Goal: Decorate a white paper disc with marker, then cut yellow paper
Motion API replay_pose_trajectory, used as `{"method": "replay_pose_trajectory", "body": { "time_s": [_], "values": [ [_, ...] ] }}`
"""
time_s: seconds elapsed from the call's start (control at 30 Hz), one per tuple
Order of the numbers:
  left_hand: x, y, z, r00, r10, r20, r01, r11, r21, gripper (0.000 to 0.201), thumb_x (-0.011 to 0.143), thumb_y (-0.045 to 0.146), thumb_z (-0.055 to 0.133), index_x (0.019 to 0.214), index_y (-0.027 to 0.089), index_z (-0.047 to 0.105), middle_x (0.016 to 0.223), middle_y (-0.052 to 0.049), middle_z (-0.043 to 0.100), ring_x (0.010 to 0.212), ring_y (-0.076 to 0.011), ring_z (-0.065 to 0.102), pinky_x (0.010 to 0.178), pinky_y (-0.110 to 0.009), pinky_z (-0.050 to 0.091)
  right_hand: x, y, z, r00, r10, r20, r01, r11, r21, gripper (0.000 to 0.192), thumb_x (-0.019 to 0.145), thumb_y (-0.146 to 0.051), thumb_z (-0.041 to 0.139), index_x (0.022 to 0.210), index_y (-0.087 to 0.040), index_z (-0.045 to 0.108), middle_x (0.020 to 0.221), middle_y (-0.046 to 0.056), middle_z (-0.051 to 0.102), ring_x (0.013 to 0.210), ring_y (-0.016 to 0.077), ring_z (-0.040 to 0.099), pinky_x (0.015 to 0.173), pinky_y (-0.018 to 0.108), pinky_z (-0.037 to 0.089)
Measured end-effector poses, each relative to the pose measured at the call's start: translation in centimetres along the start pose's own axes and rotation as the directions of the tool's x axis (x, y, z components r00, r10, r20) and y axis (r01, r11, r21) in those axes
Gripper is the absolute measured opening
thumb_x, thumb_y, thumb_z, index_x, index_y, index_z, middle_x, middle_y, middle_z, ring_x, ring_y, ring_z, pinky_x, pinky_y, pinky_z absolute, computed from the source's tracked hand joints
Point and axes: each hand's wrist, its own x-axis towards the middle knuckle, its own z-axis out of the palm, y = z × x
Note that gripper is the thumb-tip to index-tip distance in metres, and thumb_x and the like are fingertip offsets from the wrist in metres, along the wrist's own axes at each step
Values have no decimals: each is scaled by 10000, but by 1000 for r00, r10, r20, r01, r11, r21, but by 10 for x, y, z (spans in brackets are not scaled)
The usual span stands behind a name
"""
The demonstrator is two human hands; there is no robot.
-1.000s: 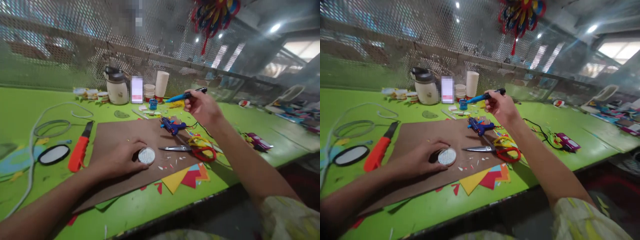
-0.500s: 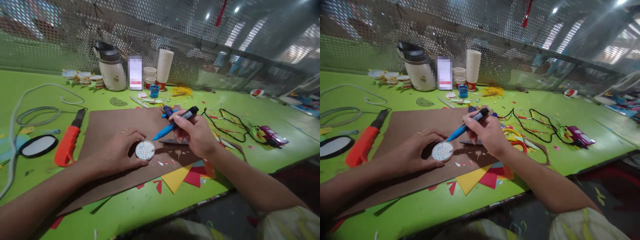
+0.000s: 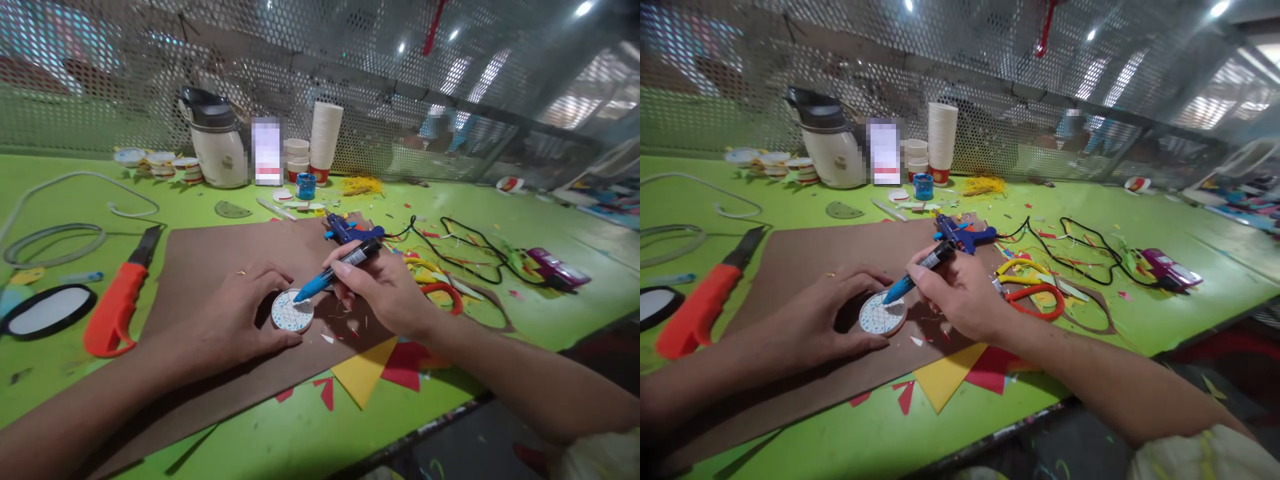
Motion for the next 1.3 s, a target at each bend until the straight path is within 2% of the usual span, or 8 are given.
{"method": "replay_pose_trajectory", "body": {
  "time_s": [0.17, 0.33, 0.5, 0.67, 0.9, 1.3],
  "values": [
    [1, -2, 1, 1000, 17, 6, -17, 1000, 5, 454, 739, 541, 702, 1061, 223, 656, 1219, -73, 634, 1096, -309, 581, 932, -444, 464, -4, 0, 3, 991, -130, -34, 125, 984, -129, 63, 868, -244, 635, 885, -188, 658, 713, -11, 620, 562, 100, 545, 509, 229, 461],
    [2, -1, 1, 1000, 13, 11, -13, 1000, -8, 453, 745, 531, 701, 1064, 214, 647, 1219, -82, 628, 1089, -306, 579, 933, -461, 461, -6, 2, 3, 994, -109, -15, 106, 986, -132, 72, 869, -238, 644, 903, -180, 671, 682, -18, 616, 533, 97, 555, 487, 215, 475],
    [1, 2, 0, 1000, 2, 5, -2, 1000, -17, 451, 743, 536, 700, 1058, 218, 647, 1208, -80, 637, 1087, -309, 583, 930, -460, 465, -6, 3, 4, 989, -145, -12, 140, 973, -182, 77, 866, -249, 654, 905, -188, 679, 730, -1, 663, 616, 122, 613, 570, 233, 537],
    [0, 4, -2, 1000, -9, 20, 9, 1000, -11, 449, 748, 532, 696, 1064, 218, 643, 1204, -82, 643, 1089, -310, 591, 934, -456, 467, -7, 2, 4, 993, -121, -13, 115, 968, -224, 74, 871, -276, 651, 881, -210, 683, 668, -14, 659, 563, 129, 616, 517, 234, 525],
    [-1, 0, 1, 1000, 22, -6, -22, 1000, -3, 444, 748, 514, 696, 1071, 214, 643, 1190, -83, 646, 1078, -307, 597, 912, -441, 481, -7, 5, 4, 990, -142, -15, 133, 957, -258, 105, 864, -293, 659, 923, -214, 697, 790, 19, 711, 696, 168, 672, 593, 271, 566],
    [0, 2, 1, 1000, 15, -10, -15, 1000, 14, 413, 747, 488, 705, 1042, 208, 637, 1186, -93, 646, 1069, -308, 593, 903, -449, 481, -6, 7, 2, 986, -165, 8, 159, 933, -323, 127, 882, -302, 653, 942, -203, 704, 837, 24, 726, 700, 155, 671, 625, 252, 552]
  ]
}}
